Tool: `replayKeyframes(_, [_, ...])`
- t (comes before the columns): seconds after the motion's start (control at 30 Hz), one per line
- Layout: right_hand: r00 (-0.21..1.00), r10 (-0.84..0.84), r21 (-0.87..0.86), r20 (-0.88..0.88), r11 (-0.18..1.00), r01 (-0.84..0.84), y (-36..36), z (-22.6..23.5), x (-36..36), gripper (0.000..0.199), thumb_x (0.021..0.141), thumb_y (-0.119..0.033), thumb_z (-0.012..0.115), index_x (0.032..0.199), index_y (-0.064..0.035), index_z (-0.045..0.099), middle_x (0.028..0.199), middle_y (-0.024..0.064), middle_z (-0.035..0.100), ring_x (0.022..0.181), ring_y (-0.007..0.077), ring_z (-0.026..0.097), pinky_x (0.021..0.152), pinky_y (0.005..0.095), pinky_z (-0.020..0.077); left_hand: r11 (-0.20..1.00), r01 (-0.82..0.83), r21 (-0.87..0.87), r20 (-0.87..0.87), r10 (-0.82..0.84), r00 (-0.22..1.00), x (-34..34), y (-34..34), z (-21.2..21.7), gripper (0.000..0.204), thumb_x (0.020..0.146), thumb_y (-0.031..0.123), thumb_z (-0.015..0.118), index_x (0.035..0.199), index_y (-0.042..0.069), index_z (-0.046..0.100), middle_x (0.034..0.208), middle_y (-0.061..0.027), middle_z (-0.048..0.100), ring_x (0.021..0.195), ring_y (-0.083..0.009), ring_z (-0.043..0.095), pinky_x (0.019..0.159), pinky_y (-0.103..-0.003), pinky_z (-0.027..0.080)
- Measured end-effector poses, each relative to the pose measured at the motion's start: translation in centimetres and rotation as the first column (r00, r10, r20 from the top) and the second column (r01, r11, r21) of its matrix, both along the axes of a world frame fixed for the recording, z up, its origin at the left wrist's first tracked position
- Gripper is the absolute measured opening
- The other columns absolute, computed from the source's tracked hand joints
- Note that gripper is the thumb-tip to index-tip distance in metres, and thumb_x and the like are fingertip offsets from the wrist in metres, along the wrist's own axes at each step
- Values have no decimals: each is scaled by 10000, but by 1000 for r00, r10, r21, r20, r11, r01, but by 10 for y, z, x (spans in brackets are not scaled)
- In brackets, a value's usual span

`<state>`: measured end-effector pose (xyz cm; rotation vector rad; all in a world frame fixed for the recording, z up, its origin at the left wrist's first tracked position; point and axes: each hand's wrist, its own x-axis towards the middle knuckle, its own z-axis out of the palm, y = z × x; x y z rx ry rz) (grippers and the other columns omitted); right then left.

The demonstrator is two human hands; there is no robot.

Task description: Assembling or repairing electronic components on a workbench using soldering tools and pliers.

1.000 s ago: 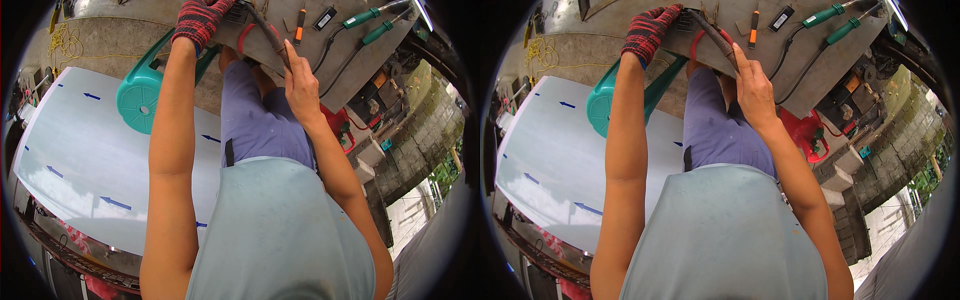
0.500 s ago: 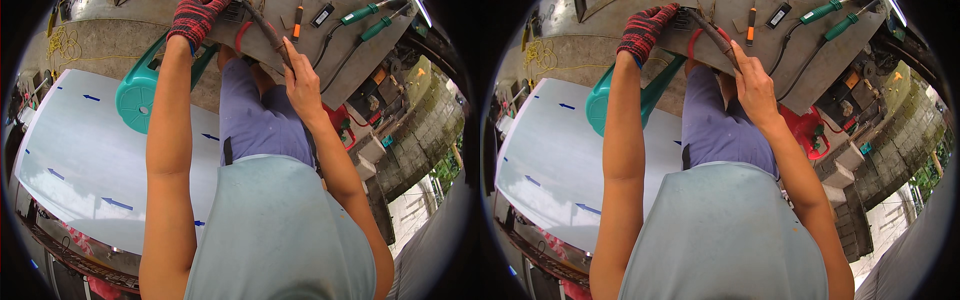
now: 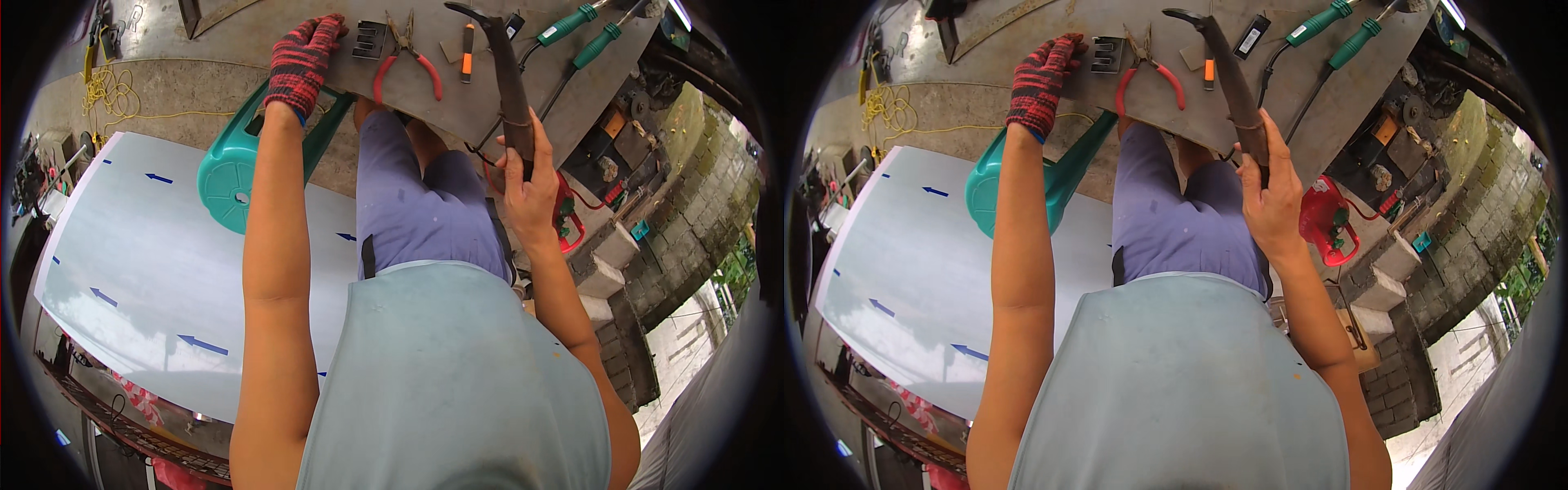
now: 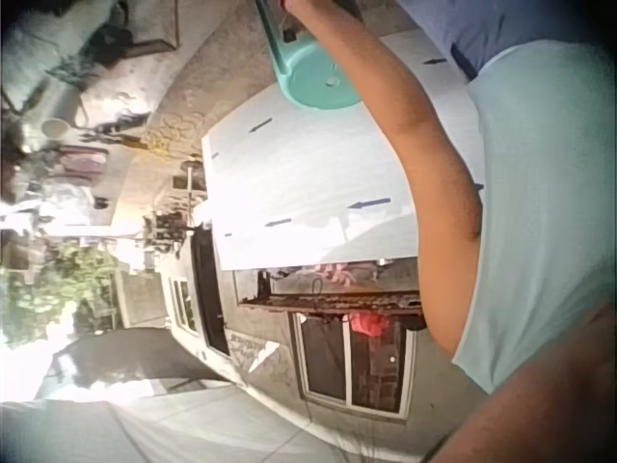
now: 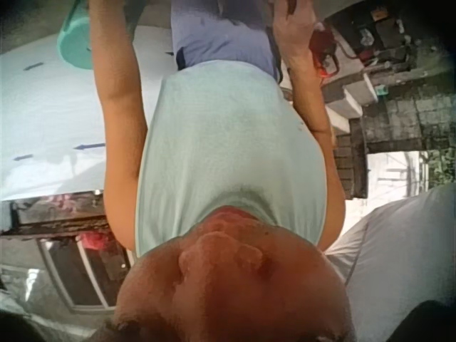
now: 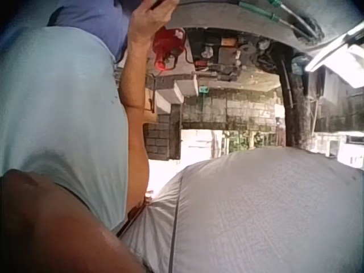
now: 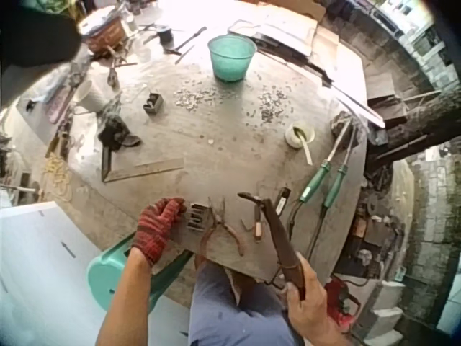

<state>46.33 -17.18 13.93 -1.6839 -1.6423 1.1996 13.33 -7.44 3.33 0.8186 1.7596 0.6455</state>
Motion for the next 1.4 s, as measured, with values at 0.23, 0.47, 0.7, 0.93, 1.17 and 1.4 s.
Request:
replayKeyframes(0.23, [977,-211,27,-21,977,212,-14,10,38,454,1069,-75,509,1501,-11,385,1127,120,693,830,121,635,740,273,543,964,-215,155,112,199,974,7,-25,2,299,1057,245,592,1237,35,708,1129,-82,758,934,-124,674,841,-268,523])
replayKeyframes(0.47, [863,-499,193,84,858,477,-8,16,114,376,1083,-136,514,1422,9,438,1135,124,697,854,152,638,783,307,536,977,-155,145,86,143,986,3,-50,-19,243,1035,198,631,1204,40,710,1130,-53,719,1025,-140,643,933,-302,512])
replayKeyframes(0.7, [576,-797,391,181,596,701,8,-38,270,380,1078,-206,522,1380,21,477,1177,200,693,950,306,696,845,415,546,997,-72,25,41,71,997,-37,-45,-49,268,1042,275,640,1209,69,678,1106,-26,718,985,-121,657,905,-286,524])
replayKeyframes(0.93, [247,-842,564,480,512,647,30,-128,443,393,1023,-216,586,1338,17,552,1200,234,641,1141,432,580,996,497,453,996,-89,2,25,89,996,-48,-32,-57,230,1033,249,650,1159,58,668,1048,-25,706,909,-119,626,803,-298,516])
replayKeyframes(1.17, [188,-780,487,597,539,688,44,-189,522,366,1023,-306,591,1367,-183,563,1253,121,616,1168,382,602,920,590,477,993,-111,-40,-104,106,989,-74,-26,-62,221,1002,310,676,1103,114,657,928,21,647,794,-100,553,710,-273,465])
replayKeyframes(1.4, [249,-752,365,610,546,754,44,-217,530,406,1040,-330,562,1422,-195,537,1322,97,604,1225,354,594,964,594,442,987,-158,-14,-115,155,981,-134,-39,-86,185,1017,274,650,1070,96,651,857,26,602,754,-88,537,682,-256,453])
